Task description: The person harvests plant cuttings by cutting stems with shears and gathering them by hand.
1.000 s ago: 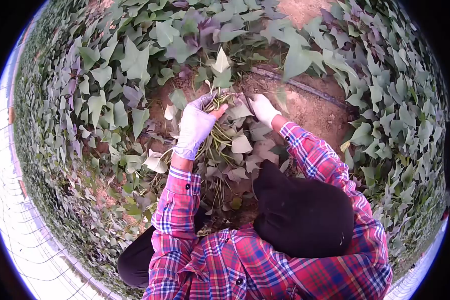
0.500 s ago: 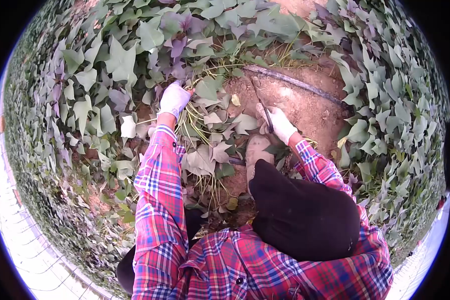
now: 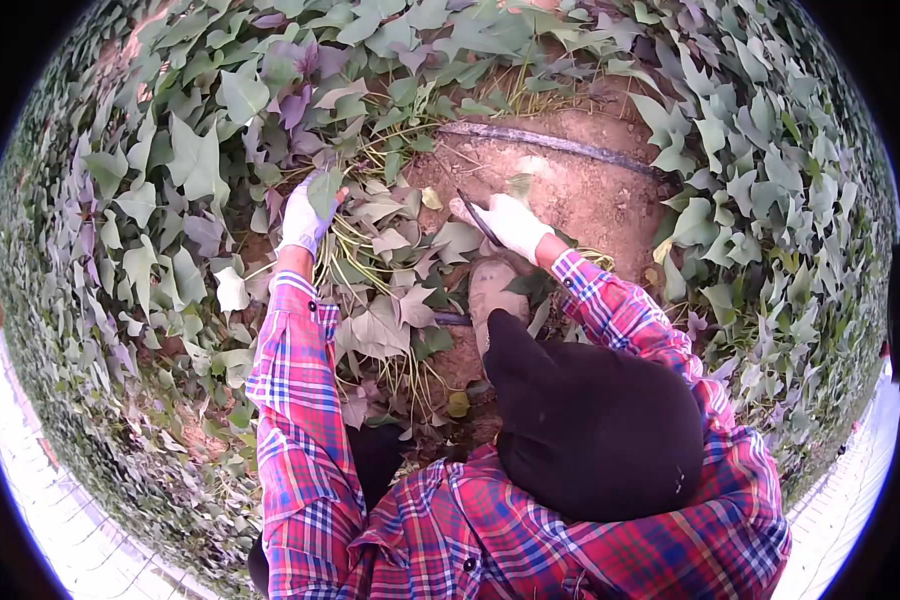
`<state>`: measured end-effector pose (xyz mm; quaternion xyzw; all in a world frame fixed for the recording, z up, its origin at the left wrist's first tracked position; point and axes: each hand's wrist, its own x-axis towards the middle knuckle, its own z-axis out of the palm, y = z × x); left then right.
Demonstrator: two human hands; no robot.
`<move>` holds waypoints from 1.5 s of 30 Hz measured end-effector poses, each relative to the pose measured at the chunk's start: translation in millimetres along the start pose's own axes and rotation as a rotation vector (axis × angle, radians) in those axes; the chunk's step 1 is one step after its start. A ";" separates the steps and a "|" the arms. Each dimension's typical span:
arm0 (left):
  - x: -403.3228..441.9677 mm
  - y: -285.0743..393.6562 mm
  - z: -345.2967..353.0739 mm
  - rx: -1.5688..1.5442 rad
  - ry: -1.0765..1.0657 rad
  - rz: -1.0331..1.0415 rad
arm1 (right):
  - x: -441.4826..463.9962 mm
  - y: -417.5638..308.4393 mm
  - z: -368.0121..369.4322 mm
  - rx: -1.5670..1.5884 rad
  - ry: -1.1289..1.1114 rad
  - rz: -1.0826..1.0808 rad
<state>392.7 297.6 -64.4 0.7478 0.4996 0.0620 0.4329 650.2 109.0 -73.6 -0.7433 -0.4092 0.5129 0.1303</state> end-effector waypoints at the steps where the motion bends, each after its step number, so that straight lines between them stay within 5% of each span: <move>1: 1.7 -3.6 1.6 0.027 0.004 0.001 | 2.1 -1.6 0.6 -0.001 0.002 -0.011; 11: -0.9 -0.5 1.0 0.085 0.004 0.011 | 42.7 6.4 25.7 0.202 0.076 -0.002; 14: -3.4 4.2 -0.7 0.117 -0.023 -0.013 | 35.0 3.8 42.7 0.897 -0.092 0.071; 18: 3.8 -25.0 6.4 -0.184 -0.044 -0.055 | 33.5 -14.0 52.3 1.144 -0.059 0.126; 20: 16.8 -61.8 14.6 -0.376 0.021 -0.089 | 34.2 -19.8 53.1 1.142 -0.033 0.148; 22: 15.5 -57.4 14.6 -1.135 -0.021 -0.352 | 37.8 -22.4 49.1 0.987 -0.037 0.110; 23: 15.8 -52.4 14.6 -1.121 0.003 -0.386 | 37.7 -20.6 46.0 0.990 -0.034 0.110; 25: 13.7 -40.4 13.3 -1.140 0.028 -0.445 | 28.5 -22.5 25.6 0.299 0.084 0.083; 28: 10.7 -30.4 12.0 -1.164 0.027 -0.469 | 12.6 -12.5 21.5 0.081 0.212 -0.042; 45: 12.4 -38.2 16.5 -1.222 0.015 -0.463 | 33.4 -4.0 29.6 0.164 0.161 -0.032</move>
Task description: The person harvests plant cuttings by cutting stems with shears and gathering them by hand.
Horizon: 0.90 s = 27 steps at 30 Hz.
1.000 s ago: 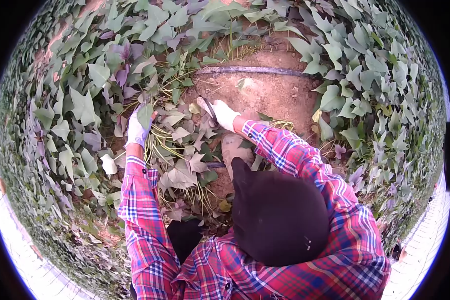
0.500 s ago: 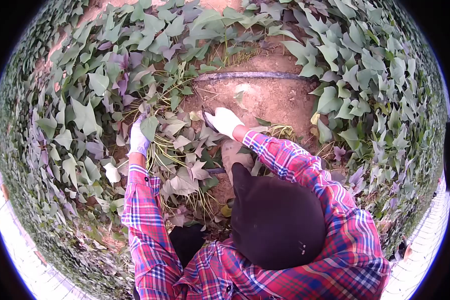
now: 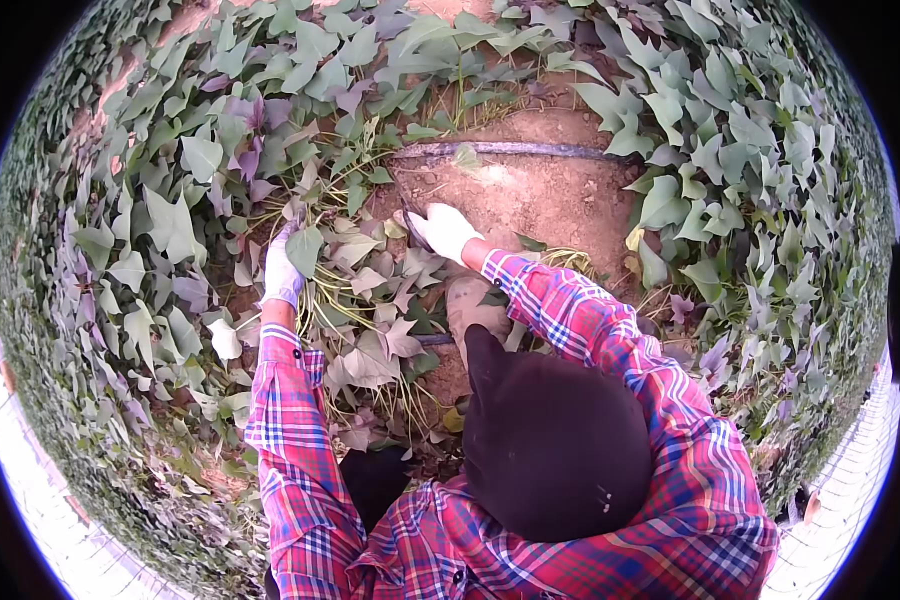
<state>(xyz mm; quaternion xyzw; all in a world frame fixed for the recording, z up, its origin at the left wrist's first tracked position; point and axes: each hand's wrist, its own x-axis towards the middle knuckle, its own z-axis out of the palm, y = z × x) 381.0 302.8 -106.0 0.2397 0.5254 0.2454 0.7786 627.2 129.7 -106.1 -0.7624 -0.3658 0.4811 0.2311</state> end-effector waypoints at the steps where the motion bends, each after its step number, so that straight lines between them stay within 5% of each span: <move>1: 0.6 -0.8 1.0 0.001 0.000 -0.002 | 1.8 0.9 1.2 -0.039 0.027 -0.030; 6: -11.4 3.5 22.3 0.030 0.149 -0.023 | 5.2 14.9 -1.7 0.064 0.062 -0.061; 8: -7.7 1.6 15.6 0.025 0.102 -0.041 | -25.6 -8.9 -23.9 0.044 -0.116 0.037; 13: -7.6 0.4 13.6 -0.019 0.062 -0.065 | -40.4 29.8 -12.5 -0.288 -0.004 -0.197; 15: -21.3 6.9 16.4 0.133 0.031 -0.008 | -53.8 24.3 -28.1 -0.447 -0.026 -0.191; 16: -23.1 4.6 8.4 0.795 0.048 0.272 | -56.8 24.2 -34.1 -0.548 -0.019 -0.239; 19: -42.4 5.8 4.5 1.038 0.054 0.537 | -51.9 15.7 -53.3 -0.710 -0.007 -0.256; 27: -113.3 4.2 34.8 0.624 0.059 0.399 | -17.7 3.2 -54.9 -1.137 -0.192 -0.333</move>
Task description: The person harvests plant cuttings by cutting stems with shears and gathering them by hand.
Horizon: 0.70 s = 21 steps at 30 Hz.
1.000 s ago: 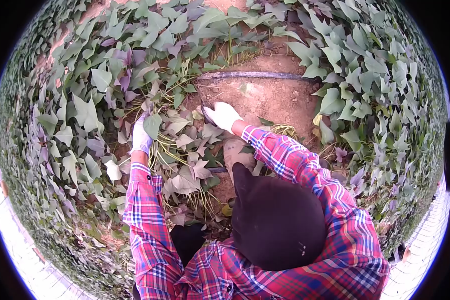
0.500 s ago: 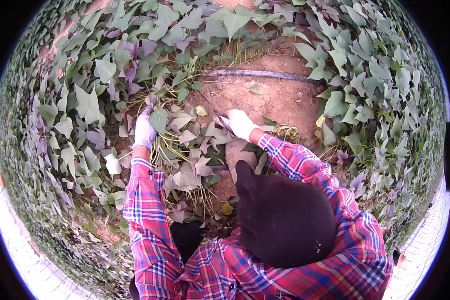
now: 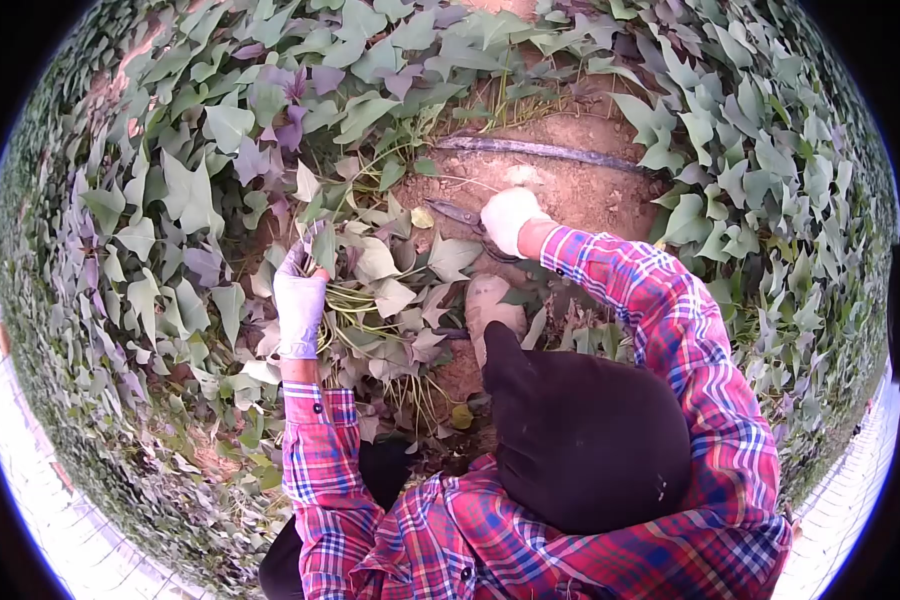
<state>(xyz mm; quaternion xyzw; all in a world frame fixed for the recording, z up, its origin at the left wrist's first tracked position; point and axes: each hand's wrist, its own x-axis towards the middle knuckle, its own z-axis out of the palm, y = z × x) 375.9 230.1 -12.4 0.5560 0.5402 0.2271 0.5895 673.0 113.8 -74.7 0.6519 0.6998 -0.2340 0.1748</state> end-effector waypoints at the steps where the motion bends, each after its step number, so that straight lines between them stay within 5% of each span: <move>1: -5.9 2.9 0.6 0.002 0.016 -0.005 | 2.2 4.2 -9.9 -0.003 0.001 -0.003; 5: -19.8 1.0 1.6 0.034 0.040 -0.032 | 25.8 28.1 -36.5 0.254 0.547 0.063; 14: -37.3 7.1 16.5 0.056 0.057 -0.050 | 67.8 38.9 -38.0 0.098 0.341 0.116; 16: -37.6 4.7 20.7 0.022 0.050 -0.066 | 68.6 43.8 -22.3 0.202 0.707 -0.080; 18: -39.6 0.8 22.8 0.000 0.043 -0.088 | 72.8 47.1 -14.0 0.299 0.664 -0.020; 21: -48.5 9.8 26.6 0.103 0.030 -0.046 | 73.3 46.5 -23.3 0.018 0.393 0.025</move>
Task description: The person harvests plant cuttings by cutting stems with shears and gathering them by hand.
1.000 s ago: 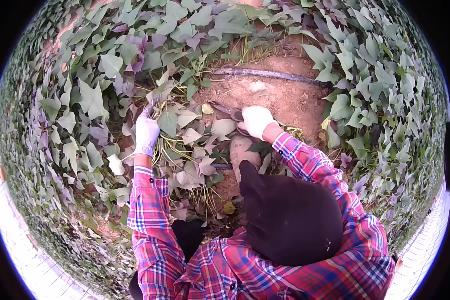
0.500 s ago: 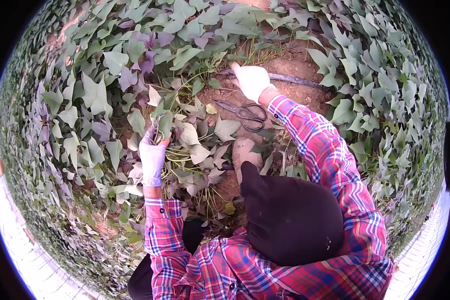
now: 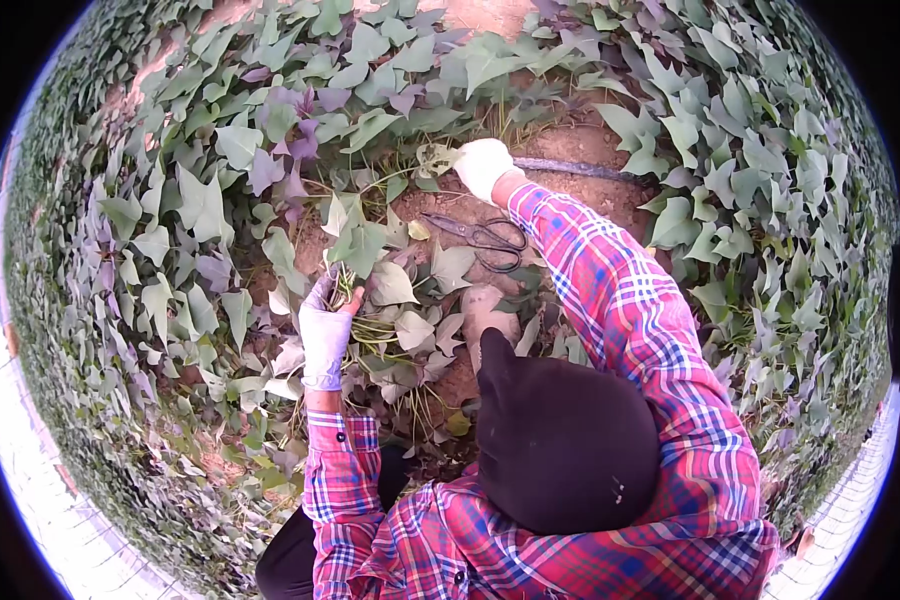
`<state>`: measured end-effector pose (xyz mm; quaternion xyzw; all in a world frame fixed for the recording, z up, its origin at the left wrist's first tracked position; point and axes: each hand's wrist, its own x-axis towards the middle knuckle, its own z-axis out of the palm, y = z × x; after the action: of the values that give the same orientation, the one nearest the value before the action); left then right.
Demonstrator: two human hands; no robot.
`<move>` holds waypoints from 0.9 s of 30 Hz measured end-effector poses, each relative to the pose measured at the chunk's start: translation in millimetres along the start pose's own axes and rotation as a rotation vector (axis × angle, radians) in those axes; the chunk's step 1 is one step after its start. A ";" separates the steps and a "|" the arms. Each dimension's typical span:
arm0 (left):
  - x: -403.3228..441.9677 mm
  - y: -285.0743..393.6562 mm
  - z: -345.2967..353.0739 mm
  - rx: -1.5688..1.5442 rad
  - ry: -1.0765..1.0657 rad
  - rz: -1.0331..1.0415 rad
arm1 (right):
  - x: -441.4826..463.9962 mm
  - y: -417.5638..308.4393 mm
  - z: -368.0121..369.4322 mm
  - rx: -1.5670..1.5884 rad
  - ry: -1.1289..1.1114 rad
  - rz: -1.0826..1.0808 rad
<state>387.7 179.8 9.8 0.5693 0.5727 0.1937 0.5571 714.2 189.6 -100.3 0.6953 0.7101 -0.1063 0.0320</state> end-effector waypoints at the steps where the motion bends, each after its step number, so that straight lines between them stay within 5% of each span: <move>1: -3.6 3.6 -0.4 -0.006 0.005 0.022 | -4.7 1.1 -3.6 0.015 0.061 -0.011; 3: -11.6 11.2 -3.6 -0.067 0.004 0.040 | -8.4 -6.7 -30.4 -0.053 -0.036 0.033; 6: -27.0 33.4 -9.8 -0.105 0.056 0.016 | -17.5 -16.1 -88.5 0.262 0.272 -0.095; 11: -41.3 58.5 -37.7 -0.264 0.225 0.183 | -28.9 -61.4 -209.9 0.557 0.238 -0.344; 12: -47.9 73.4 -41.0 -0.356 0.236 0.149 | -41.9 -78.5 -235.8 0.762 0.005 -0.231; 14: -63.3 97.9 -42.3 -0.491 0.221 0.184 | -46.4 -113.1 -256.1 0.829 0.031 -0.455; 19: -111.0 141.7 -55.2 -0.552 0.291 0.296 | -81.1 -189.5 -304.2 0.420 0.126 -0.682; 21: -126.9 149.3 -70.6 -0.618 0.340 0.190 | -95.7 -208.7 -319.9 0.198 0.217 -0.704; 27: -184.5 167.4 -92.9 -0.620 0.478 0.237 | -138.3 -244.4 -342.3 0.175 0.332 -0.816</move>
<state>331.2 104.3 258.4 0.3754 0.5308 0.5471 0.5273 510.6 118.3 286.4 0.3661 0.9101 -0.0568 -0.1858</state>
